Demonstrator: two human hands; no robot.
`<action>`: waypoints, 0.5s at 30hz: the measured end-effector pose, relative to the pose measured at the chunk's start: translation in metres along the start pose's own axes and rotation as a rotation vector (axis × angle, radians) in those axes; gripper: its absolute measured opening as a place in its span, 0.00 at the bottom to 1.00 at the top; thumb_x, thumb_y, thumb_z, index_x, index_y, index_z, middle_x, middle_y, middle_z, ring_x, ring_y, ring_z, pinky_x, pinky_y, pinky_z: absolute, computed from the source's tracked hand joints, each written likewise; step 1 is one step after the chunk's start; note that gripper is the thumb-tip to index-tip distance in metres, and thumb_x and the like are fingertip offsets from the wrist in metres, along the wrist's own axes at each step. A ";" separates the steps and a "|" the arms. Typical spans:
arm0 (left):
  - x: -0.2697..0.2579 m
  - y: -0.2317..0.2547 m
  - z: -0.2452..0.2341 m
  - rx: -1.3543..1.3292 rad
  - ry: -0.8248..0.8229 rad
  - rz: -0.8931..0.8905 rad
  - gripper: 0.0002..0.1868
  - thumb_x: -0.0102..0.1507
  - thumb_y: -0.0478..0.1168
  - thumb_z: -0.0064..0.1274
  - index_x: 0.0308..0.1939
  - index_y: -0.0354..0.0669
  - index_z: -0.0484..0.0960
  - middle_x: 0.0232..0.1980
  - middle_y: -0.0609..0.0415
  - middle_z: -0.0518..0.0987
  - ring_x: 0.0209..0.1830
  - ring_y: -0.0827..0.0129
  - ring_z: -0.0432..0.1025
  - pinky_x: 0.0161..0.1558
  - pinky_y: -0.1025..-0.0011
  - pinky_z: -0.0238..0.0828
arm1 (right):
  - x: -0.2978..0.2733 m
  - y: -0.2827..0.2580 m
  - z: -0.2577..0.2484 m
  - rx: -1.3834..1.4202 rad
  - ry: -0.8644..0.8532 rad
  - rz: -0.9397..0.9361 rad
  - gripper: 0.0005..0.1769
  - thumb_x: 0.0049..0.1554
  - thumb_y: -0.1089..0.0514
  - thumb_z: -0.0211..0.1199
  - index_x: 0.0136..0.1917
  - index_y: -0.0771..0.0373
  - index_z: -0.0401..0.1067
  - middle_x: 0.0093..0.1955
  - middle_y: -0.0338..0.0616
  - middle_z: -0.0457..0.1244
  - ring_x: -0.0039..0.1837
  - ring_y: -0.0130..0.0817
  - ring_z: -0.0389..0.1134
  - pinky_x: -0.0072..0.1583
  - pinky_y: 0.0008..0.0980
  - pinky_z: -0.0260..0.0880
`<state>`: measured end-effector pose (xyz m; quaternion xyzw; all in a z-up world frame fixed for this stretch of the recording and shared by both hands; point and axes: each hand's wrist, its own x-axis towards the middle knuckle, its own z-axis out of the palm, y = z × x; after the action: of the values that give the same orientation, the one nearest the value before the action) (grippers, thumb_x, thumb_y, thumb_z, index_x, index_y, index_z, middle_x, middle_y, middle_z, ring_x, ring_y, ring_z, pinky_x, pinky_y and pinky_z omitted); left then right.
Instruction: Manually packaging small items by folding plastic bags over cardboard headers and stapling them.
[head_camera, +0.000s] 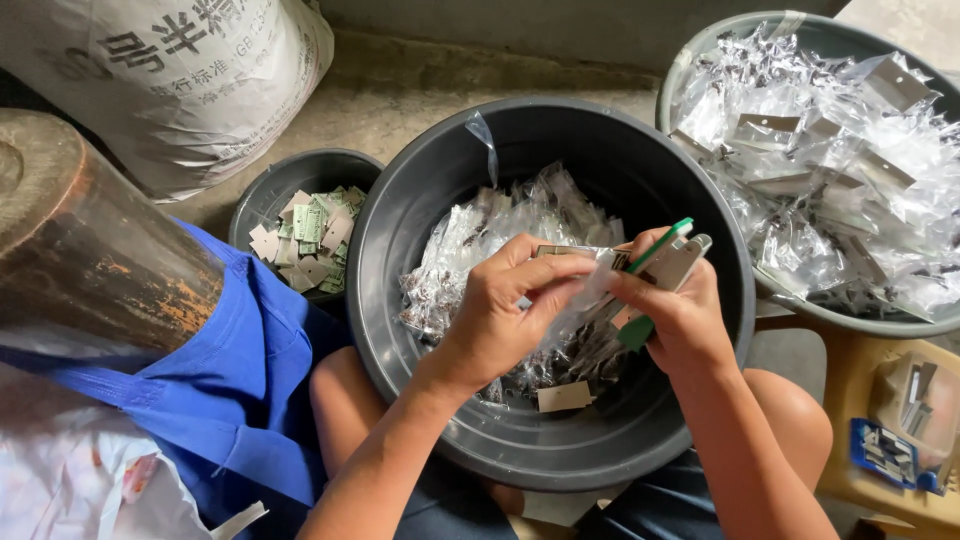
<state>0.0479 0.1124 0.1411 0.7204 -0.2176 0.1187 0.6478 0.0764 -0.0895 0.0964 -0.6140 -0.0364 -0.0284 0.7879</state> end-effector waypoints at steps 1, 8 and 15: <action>0.001 -0.002 0.003 -0.001 0.033 -0.043 0.11 0.66 0.32 0.57 0.49 0.51 0.87 0.42 0.53 0.79 0.35 0.72 0.78 0.36 0.75 0.80 | 0.003 0.009 -0.005 0.029 0.014 0.036 0.20 0.44 0.73 0.76 0.46 0.66 0.69 0.39 0.51 0.67 0.37 0.32 0.70 0.43 0.24 0.65; -0.008 -0.039 0.019 0.190 0.147 -0.067 0.10 0.60 0.28 0.60 0.41 0.47 0.80 0.38 0.53 0.79 0.39 0.57 0.80 0.40 0.65 0.78 | 0.020 0.010 -0.029 0.676 0.356 0.402 0.23 0.56 0.60 0.71 0.64 0.64 0.72 0.56 0.50 0.69 0.59 0.41 0.75 0.58 0.41 0.73; -0.008 -0.051 0.033 0.310 0.137 -0.088 0.16 0.55 0.27 0.64 0.40 0.46 0.75 0.33 0.52 0.78 0.35 0.55 0.79 0.35 0.64 0.78 | 0.020 -0.001 0.011 -0.067 0.249 -0.330 0.22 0.66 0.53 0.63 0.67 0.65 0.64 0.45 0.49 0.66 0.43 0.32 0.72 0.38 0.21 0.72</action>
<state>0.0606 0.0843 0.0880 0.8107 -0.1200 0.1712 0.5468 0.0960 -0.0795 0.1021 -0.6172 -0.0379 -0.2341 0.7502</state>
